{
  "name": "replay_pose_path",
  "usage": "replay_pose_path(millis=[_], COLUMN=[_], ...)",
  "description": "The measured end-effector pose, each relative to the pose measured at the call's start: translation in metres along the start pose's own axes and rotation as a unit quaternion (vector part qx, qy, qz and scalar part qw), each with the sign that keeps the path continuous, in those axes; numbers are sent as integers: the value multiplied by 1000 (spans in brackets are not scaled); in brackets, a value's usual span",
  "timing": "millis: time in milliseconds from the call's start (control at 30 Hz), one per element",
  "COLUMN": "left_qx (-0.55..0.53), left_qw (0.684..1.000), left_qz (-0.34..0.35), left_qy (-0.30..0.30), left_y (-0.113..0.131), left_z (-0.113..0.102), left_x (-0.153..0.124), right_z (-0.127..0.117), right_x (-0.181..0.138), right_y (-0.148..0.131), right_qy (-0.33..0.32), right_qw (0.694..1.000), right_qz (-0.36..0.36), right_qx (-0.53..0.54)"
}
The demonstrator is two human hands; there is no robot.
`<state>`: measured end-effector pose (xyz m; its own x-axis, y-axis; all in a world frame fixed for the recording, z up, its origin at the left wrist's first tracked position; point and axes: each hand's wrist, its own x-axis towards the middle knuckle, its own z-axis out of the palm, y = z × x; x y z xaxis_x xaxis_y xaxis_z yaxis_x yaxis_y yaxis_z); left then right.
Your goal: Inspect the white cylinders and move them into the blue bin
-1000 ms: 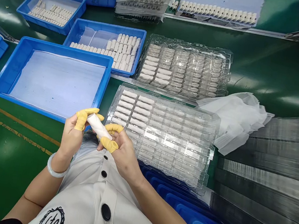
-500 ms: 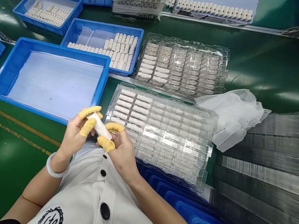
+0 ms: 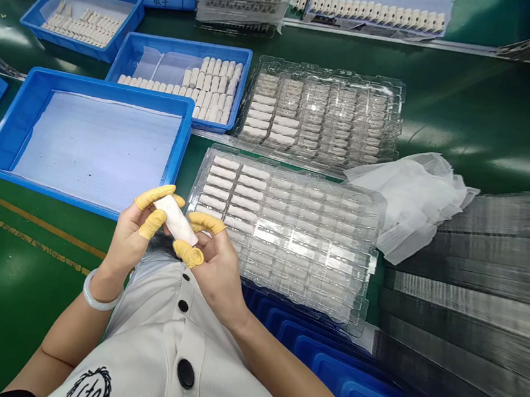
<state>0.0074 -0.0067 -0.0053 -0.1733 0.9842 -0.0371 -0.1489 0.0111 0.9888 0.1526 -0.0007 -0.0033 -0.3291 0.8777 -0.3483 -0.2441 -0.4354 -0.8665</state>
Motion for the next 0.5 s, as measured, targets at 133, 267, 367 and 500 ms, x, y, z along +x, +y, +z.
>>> replay_pose_path(millis=[133, 267, 367, 500], left_qx=[-13, -36, -47, -14], left_qw=[1000, 999, 999, 1000], left_qz=[-4, -2, 8, 16], left_qy=[11, 5, 2, 17], left_y=[0, 0, -1, -4], left_z=[0, 0, -1, -3], left_x=[-1, -3, -5, -8], right_z=[-2, -5, -5, -4], right_x=[-2, -2, -1, -1], right_y=[-3, -8, -9, -6], right_qy=[-24, -76, -97, -45], right_qw=[1000, 997, 995, 999], right_qz=[-4, -13, 27, 1], right_qx=[-12, -19, 22, 1])
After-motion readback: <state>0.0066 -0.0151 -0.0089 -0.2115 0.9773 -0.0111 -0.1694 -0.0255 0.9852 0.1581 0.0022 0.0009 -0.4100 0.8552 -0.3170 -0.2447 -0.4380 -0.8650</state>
